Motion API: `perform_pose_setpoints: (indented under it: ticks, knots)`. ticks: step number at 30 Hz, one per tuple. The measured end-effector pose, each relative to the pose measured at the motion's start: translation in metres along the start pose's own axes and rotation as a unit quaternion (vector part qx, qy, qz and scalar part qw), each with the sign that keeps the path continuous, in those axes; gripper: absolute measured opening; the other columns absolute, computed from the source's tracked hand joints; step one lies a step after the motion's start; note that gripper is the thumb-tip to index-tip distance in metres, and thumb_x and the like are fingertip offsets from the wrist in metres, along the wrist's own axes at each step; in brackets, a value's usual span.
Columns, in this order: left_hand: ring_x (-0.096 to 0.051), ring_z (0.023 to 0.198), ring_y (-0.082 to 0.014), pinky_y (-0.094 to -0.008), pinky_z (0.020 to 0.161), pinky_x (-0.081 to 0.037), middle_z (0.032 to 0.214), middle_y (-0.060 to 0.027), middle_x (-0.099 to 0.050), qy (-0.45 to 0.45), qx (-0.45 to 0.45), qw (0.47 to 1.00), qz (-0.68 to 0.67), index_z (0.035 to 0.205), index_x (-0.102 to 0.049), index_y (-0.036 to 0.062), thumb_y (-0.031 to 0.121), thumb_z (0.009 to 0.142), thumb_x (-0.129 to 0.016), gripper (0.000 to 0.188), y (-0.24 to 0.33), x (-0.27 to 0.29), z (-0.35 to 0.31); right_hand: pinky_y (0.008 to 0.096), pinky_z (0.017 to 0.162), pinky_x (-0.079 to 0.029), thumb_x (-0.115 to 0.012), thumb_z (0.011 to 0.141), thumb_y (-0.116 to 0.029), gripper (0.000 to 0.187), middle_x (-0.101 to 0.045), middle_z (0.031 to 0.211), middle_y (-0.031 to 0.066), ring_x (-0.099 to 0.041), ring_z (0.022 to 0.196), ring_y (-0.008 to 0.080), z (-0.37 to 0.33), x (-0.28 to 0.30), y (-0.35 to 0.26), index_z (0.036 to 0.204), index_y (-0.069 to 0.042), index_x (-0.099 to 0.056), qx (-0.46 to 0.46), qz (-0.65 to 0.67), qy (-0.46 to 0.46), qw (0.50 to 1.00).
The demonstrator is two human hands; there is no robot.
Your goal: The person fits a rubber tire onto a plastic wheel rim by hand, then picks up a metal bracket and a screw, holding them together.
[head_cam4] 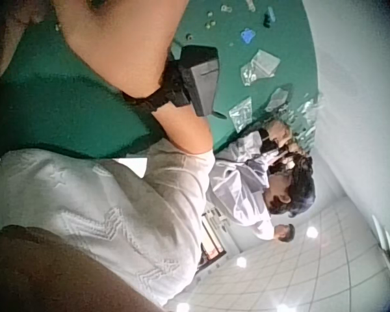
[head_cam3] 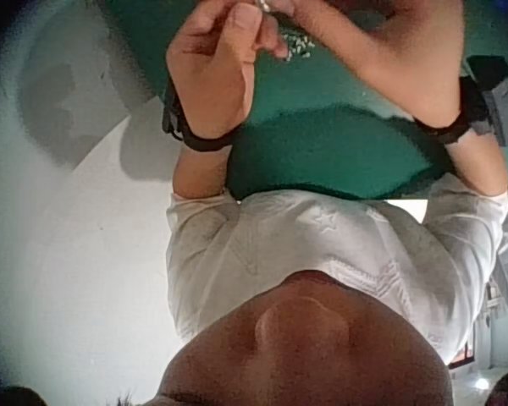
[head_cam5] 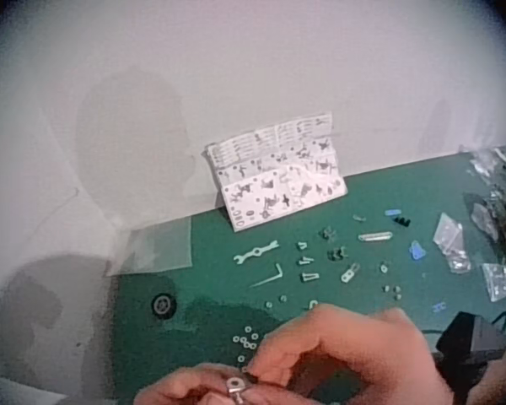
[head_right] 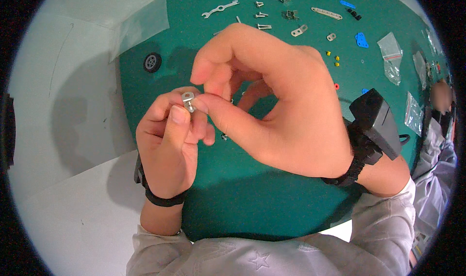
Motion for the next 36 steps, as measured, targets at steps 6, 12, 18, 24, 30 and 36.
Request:
perform_pose_setpoints:
  ticks: [6,12,18,24,30,36]
  knots:
    - [-0.063,0.086,-0.0162,-0.0303,0.077,-0.055,0.112,-0.0131,-0.060,-0.036,-0.073,0.997,0.013,0.111,-0.060,-0.0033,-0.003,0.097,-0.055,0.015,0.006,-0.002,-0.003,0.0249,0.067,-0.055,-0.067,0.086,0.007,0.019,-0.065,0.093,0.0094,-0.067,0.078,0.0140,-0.004,-0.004,-0.012,0.102,0.001,-0.059,0.094,-0.035,-0.012,0.995]
    - [-0.060,0.091,-0.0155,-0.0294,0.078,-0.054,0.116,-0.0134,-0.055,-0.022,-0.098,0.993,0.061,0.111,-0.057,-0.0026,-0.004,0.097,-0.053,0.015,0.007,-0.004,-0.003,0.0271,0.061,-0.055,-0.068,0.082,0.009,0.019,-0.071,0.083,0.0102,-0.071,0.070,0.0206,-0.007,-0.009,-0.011,0.097,-0.001,-0.064,0.143,-0.077,-0.008,0.987]
    - [-0.054,0.093,-0.0129,-0.0276,0.084,-0.045,0.112,-0.0117,-0.058,-0.009,-0.144,0.974,0.177,0.111,-0.055,-0.0014,0.004,0.099,-0.051,0.013,0.019,-0.009,-0.003,0.0277,0.059,-0.055,-0.069,0.081,0.007,0.018,-0.071,0.084,0.0091,-0.072,0.070,0.0210,-0.009,-0.005,-0.016,0.096,-0.002,-0.065,0.175,-0.084,-0.005,0.981]
    - [-0.059,0.096,-0.0153,-0.0285,0.085,-0.050,0.112,-0.0123,-0.058,-0.012,-0.154,0.963,0.220,0.111,-0.057,-0.0020,-0.009,0.092,-0.054,0.020,0.021,-0.006,-0.002,0.0276,0.058,-0.054,-0.070,0.081,0.005,0.018,-0.071,0.085,0.0080,-0.071,0.068,0.0214,-0.010,-0.006,-0.007,0.096,-0.003,-0.066,0.172,-0.101,0.009,0.980]
    - [-0.059,0.094,-0.0147,-0.0290,0.085,-0.051,0.112,-0.0121,-0.058,-0.002,-0.141,0.956,0.257,0.110,-0.057,-0.0021,-0.008,0.093,-0.054,0.019,0.019,0.000,0.002,0.0361,0.055,-0.050,-0.068,0.084,-0.002,0.019,-0.065,0.077,0.0096,-0.065,0.066,0.0287,-0.005,-0.004,-0.005,0.102,-0.007,-0.063,0.145,-0.082,0.021,0.986]
    - [-0.060,0.089,-0.0148,-0.0303,0.080,-0.053,0.110,-0.0107,-0.058,0.036,-0.105,0.977,0.183,0.110,-0.058,-0.0019,-0.004,0.096,-0.052,0.015,0.005,0.017,0.010,0.0230,0.061,-0.050,-0.067,0.091,-0.009,0.011,-0.067,0.081,0.0033,-0.065,0.072,0.0100,0.023,0.047,0.000,0.098,-0.002,-0.067,0.050,-0.143,-0.026,0.988]
Point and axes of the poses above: each hand's wrist, its own z-axis towards the middle knuckle, its own x-axis out of the back of the hand, y = z × x, the point moved 9 cm from there along z, towards the middle knuckle
